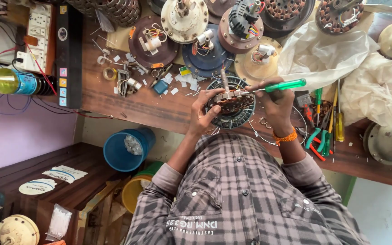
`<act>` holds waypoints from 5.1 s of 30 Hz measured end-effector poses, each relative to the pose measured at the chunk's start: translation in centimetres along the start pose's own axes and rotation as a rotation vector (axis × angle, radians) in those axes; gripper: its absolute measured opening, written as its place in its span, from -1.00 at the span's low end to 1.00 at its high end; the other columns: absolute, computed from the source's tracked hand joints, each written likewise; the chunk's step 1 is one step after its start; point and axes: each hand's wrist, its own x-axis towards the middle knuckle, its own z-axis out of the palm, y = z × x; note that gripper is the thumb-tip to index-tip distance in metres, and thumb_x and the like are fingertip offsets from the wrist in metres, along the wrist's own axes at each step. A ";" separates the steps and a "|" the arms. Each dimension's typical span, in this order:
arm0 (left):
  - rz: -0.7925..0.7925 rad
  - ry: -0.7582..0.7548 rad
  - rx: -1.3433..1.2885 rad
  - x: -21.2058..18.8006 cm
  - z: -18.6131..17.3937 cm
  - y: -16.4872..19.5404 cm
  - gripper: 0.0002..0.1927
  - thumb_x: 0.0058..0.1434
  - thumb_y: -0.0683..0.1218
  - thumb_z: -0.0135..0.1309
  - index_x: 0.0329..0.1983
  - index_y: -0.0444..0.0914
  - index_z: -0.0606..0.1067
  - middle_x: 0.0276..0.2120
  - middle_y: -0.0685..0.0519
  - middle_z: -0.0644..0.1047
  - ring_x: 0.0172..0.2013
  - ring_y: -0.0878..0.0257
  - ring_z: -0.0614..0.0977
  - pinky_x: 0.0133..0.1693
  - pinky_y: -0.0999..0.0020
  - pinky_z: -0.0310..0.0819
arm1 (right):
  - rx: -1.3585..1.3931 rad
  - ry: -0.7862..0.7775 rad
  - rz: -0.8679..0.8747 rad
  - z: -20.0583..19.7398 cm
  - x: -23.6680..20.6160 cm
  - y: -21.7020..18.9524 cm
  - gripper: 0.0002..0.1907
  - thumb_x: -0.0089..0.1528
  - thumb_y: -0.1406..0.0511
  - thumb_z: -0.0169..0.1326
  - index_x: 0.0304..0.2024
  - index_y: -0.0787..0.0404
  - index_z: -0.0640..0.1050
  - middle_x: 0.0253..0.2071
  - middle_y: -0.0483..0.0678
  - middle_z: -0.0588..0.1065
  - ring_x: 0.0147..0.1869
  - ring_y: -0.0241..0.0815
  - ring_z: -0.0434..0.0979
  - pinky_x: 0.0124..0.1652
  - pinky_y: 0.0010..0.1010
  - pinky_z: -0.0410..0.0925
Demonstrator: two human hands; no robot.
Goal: The person sits on the floor and uses a green-handled screwdriver to work on a copper-wound motor armature held at the table edge, prying and adjusting the windings and repositioning the armature in a fan cover. They occasionally reach across the cluttered workbench for parts and continue working the windings by hand and with the screwdriver.
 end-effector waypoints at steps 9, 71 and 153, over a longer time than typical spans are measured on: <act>0.014 0.027 0.313 2.9 1.9 3.6 -0.66 0.27 -0.16 0.22 0.12 -0.24 0.57 -0.02 -0.07 0.57 0.00 0.09 0.64 0.06 0.28 0.53 | -0.168 -0.149 -0.031 0.3 1.0 -1.4 -0.80 0.36 0.61 0.04 0.01 0.40 0.43 -0.03 0.12 0.58 0.13 -0.10 0.64 0.15 -0.31 0.52; -0.048 -0.028 0.221 2.8 1.3 3.7 -0.66 0.29 -0.23 0.18 0.14 -0.26 0.58 0.00 -0.05 0.60 0.00 0.15 0.62 0.08 0.32 0.51 | -0.756 -0.112 -0.334 5.8 -0.6 -5.4 -0.78 0.24 0.54 0.15 -0.07 0.30 0.57 -0.09 0.10 0.59 0.04 -0.03 0.64 0.02 -0.28 0.49; 0.042 -0.012 0.182 1.2 0.8 0.8 -0.73 0.38 -0.20 0.06 0.13 -0.28 0.53 -0.02 -0.03 0.59 0.05 0.12 0.58 0.15 0.25 0.45 | -0.314 0.063 -0.077 4.0 -3.1 -0.3 -0.78 0.34 0.64 -0.02 -0.02 0.37 0.49 -0.06 0.09 0.59 0.12 -0.15 0.64 0.12 -0.41 0.50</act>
